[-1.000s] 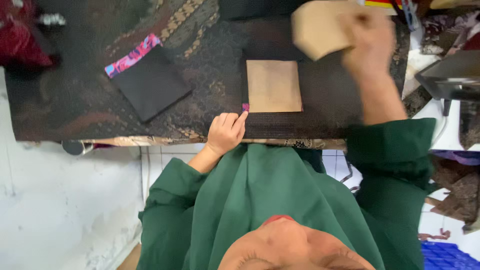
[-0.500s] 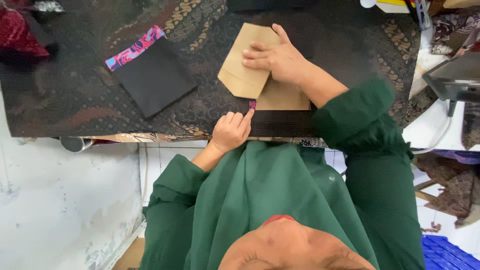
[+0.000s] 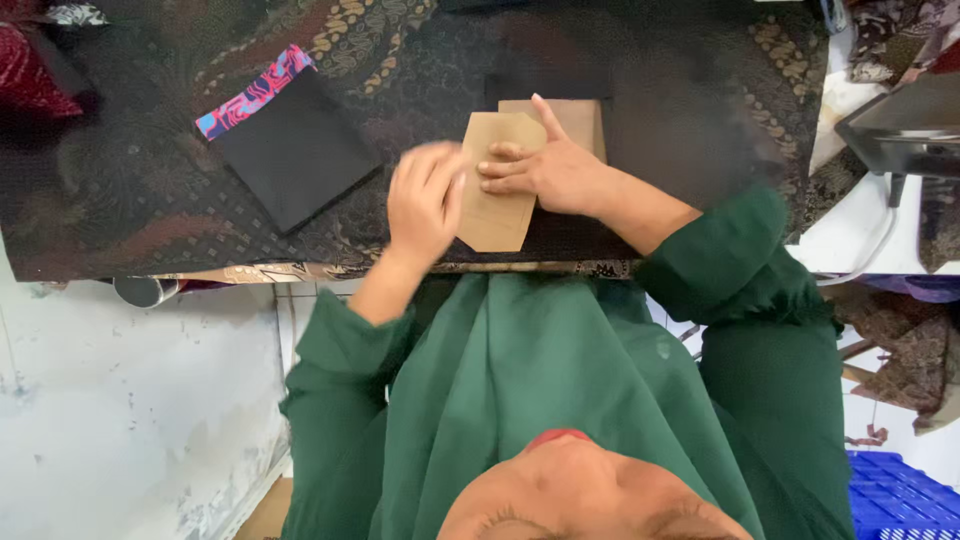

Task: The person irons small black fabric pieces with a colorful patterned strip. They place a brown paper over the fabric, press with an iron, then remove the paper and repeat the process on multiple pieces.

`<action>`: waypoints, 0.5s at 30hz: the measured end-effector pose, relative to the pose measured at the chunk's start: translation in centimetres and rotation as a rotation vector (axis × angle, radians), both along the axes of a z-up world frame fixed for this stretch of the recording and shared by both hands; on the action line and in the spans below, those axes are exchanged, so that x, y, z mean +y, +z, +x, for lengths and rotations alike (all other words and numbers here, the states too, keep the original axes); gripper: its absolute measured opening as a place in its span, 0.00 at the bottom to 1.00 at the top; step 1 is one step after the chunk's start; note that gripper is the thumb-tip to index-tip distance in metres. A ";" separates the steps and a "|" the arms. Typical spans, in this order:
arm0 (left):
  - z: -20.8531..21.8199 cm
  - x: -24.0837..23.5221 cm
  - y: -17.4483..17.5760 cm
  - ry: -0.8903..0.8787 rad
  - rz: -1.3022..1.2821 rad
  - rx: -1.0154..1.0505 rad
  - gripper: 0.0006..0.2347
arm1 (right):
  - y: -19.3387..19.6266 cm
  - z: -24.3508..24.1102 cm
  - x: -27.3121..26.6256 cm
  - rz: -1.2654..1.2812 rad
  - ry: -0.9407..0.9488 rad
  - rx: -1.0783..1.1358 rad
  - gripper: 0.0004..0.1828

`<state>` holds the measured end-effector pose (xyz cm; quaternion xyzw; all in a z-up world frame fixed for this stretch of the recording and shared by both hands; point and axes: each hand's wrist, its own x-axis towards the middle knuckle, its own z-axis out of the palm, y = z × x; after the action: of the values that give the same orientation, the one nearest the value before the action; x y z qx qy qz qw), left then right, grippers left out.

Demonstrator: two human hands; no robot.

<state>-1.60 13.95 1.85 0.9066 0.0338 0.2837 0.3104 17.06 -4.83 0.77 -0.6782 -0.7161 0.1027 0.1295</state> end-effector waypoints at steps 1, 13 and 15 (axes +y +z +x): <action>1.8 0.8 -0.1 -0.031 0.061 0.034 0.12 | 0.2 -0.5 0.0 0.002 -0.005 -0.028 0.31; 6.8 4.0 -0.8 -0.382 0.340 0.356 0.37 | 2.3 4.8 -10.2 0.236 -0.427 0.051 0.31; 7.2 4.0 -0.2 -0.407 0.312 0.395 0.45 | 1.3 3.8 -10.9 0.223 -0.468 0.081 0.31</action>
<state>5.59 17.97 1.67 0.9690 -0.1323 0.0360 0.2056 20.83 -15.71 2.03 -0.8023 -0.5407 0.0174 0.2522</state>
